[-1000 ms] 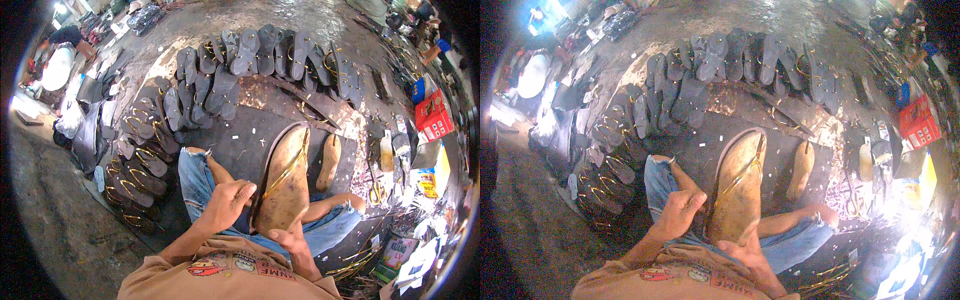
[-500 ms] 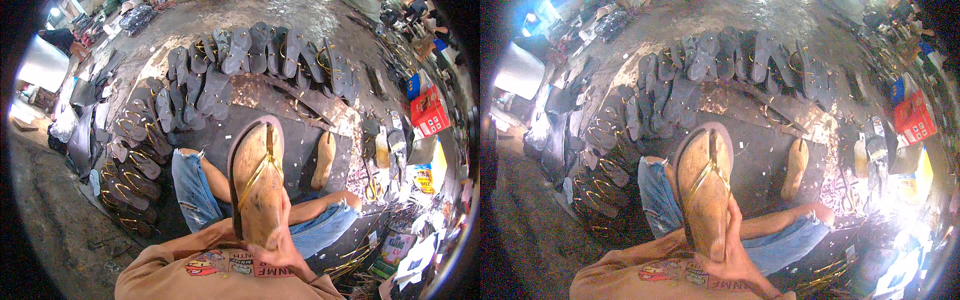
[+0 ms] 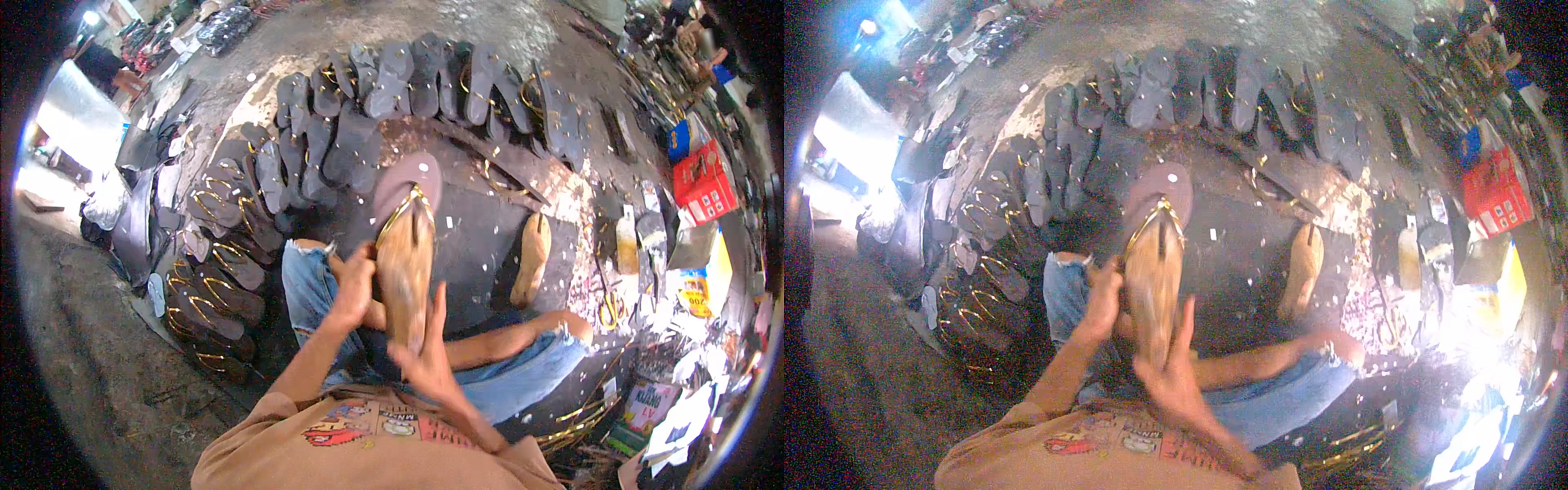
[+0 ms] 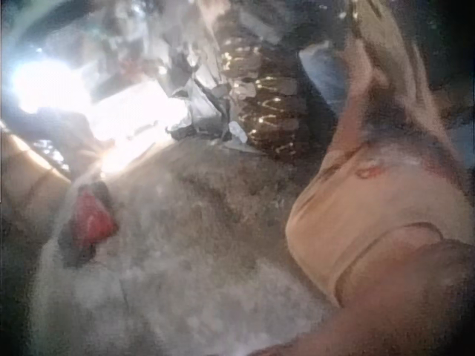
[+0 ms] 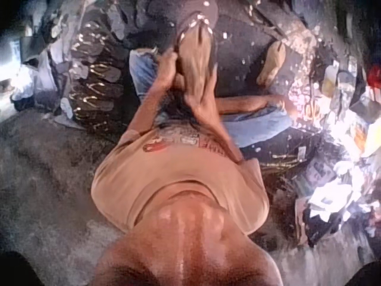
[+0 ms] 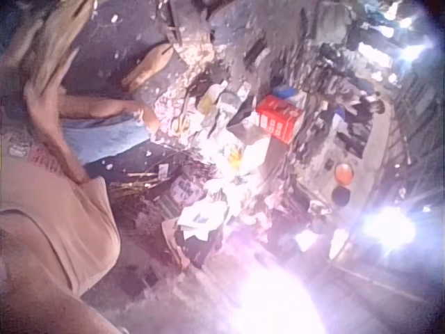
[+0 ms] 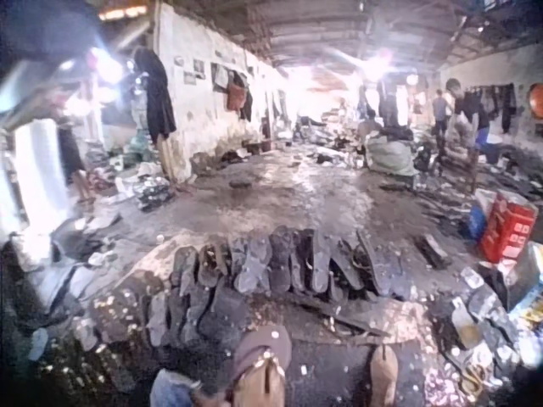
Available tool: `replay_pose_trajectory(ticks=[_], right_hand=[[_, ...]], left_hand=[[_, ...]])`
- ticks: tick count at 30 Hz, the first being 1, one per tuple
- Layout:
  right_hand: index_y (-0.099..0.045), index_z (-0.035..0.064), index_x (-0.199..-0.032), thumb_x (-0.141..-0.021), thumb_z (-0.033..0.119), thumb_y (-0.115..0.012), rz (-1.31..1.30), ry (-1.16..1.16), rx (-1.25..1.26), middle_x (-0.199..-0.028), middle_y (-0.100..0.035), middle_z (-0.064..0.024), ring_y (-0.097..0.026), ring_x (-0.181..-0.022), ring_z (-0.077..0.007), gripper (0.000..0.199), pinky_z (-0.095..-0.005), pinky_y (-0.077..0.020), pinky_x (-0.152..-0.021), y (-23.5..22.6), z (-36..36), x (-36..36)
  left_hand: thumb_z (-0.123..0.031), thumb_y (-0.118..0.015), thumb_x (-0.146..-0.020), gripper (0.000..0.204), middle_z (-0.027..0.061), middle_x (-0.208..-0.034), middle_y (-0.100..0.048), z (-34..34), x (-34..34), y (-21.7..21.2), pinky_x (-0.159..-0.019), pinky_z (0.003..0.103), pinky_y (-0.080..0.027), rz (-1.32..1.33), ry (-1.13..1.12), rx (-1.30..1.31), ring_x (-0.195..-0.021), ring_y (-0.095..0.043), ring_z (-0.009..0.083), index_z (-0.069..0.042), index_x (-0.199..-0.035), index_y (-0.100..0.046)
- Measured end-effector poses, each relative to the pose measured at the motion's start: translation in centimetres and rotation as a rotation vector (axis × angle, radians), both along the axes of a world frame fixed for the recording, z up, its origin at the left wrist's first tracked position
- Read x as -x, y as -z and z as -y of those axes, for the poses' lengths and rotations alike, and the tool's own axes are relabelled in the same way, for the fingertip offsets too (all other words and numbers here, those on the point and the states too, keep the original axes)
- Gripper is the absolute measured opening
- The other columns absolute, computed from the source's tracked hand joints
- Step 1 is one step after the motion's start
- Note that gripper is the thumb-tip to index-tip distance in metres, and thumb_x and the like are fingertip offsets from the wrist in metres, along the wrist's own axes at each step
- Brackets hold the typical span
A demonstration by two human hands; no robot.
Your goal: The person sits on the ground and repeatedly picks up a black flip-flop sole and a gold strap. They insert the strap into the sole using a wooden shoe last, then remove the last and place the finished flip-flop aside. The process is repeated for multiple units.
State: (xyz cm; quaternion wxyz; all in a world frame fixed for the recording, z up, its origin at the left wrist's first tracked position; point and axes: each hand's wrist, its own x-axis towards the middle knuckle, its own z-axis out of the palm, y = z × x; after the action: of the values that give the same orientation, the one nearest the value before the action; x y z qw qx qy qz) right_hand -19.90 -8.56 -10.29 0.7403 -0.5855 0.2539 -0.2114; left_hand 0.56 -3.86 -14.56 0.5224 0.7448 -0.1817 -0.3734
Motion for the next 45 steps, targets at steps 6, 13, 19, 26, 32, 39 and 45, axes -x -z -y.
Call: replay_pose_trajectory(ticks=[6, 13, 19, 26, 32, 39, 45], right_hand=[[-0.007, 0.0016, -0.167, -0.083, 0.012, -0.066, -0.198, 0.206, 0.184, -0.162, -0.029, -0.0229, -0.035, -0.150, -0.0368, 0.104, -0.0439, -0.0326, -0.124, 3.1, 5.7, 1.3], [-0.039, -0.0049, -0.159, -0.105, 0.034, -0.068, -0.022, 0.428, -0.016, -0.133, -0.065, -0.0134, -0.064, -0.104, -0.0169, 0.073, -0.0302, -0.0532, -0.081, 1.0, 12.3, -0.3], [-0.070, -0.0049, -0.122, -0.101, 0.032, -0.075, -0.176, -0.137, 0.117, -0.099, -0.070, -0.0022, -0.061, -0.093, -0.0098, 0.043, -0.0283, -0.0492, -0.084, 2.0, 15.9, -1.4], [-0.060, 0.0069, -0.148, -0.097, 0.052, -0.074, -0.225, -0.558, 0.161, -0.149, -0.064, -0.0149, -0.055, -0.141, -0.0343, 0.070, -0.0409, -0.0373, -0.122, 1.6, 21.1, -13.0], [-0.048, -0.0019, -0.142, -0.070, 0.050, -0.094, -0.918, 0.556, 1.292, -0.135, -0.060, -0.0226, -0.057, -0.126, -0.0438, 0.100, -0.0532, -0.0501, -0.106, 8.2, 40.8, -21.6], [-0.062, -0.0023, -0.132, -0.104, 0.026, -0.065, -0.486, 0.617, 1.436, -0.122, -0.072, -0.0242, -0.070, -0.109, -0.0420, 0.040, -0.0489, -0.0539, -0.093, 12.9, 47.2, -18.9], [-0.061, -0.0005, -0.130, -0.107, 0.015, -0.058, 0.120, 0.784, 0.356, -0.122, -0.069, -0.0122, -0.069, -0.098, -0.0261, 0.028, -0.0387, -0.0570, -0.089, 1.5, 33.7, -10.5]], left_hand=[[-0.035, -0.077, -0.089, 0.056, 0.0220, -0.112, -0.074, -2.1, -4.4, -7.4, -0.092, 0.040, -0.055, 0.498, 0.031, -0.036, -0.105, -0.072, 0.0284, 0.003, -0.128, -0.065], [-0.043, -0.095, -0.074, 0.077, 0.0224, -0.114, -0.076, -4.2, -1.3, -8.6, -0.094, 0.044, -0.055, 0.541, 0.416, -0.088, -0.109, -0.074, 0.0349, 0.001, -0.130, -0.067], [-0.025, -0.085, -0.089, 0.048, 0.0138, -0.104, -0.076, -6.6, -2.4, -6.0, -0.089, 0.036, -0.055, 0.104, 0.525, -0.028, -0.100, -0.069, 0.0156, 0.002, -0.124, -0.070], [-0.007, -0.076, -0.095, 0.033, 0.0075, -0.109, -0.075, -10.4, -2.6, -4.2, -0.094, 0.033, -0.055, 0.166, 0.066, -0.083, -0.102, -0.068, 0.0147, 0.004, -0.126, -0.070], [-0.022, -0.075, -0.101, 0.055, 0.0073, -0.127, -0.068, -16.8, -17.9, -4.5, -0.098, 0.043, -0.056, 0.041, -0.956, 0.285, -0.110, -0.068, 0.0224, 0.000, -0.147, -0.052], [-0.022, -0.071, -0.104, 0.049, 0.0145, -0.134, -0.064, -28.9, -27.8, 3.5, -0.102, 0.052, -0.056, -0.046, -1.292, 0.508, -0.123, -0.063, 0.0284, 0.001, -0.143, -0.053], [-0.018, -0.068, -0.103, 0.032, 0.0115, -0.121, -0.069, -20.8, -16.2, 1.5, -0.102, 0.038, -0.054, 0.501, -0.620, -0.028, -0.114, -0.065, 0.0230, -0.001, -0.130, -0.063]])
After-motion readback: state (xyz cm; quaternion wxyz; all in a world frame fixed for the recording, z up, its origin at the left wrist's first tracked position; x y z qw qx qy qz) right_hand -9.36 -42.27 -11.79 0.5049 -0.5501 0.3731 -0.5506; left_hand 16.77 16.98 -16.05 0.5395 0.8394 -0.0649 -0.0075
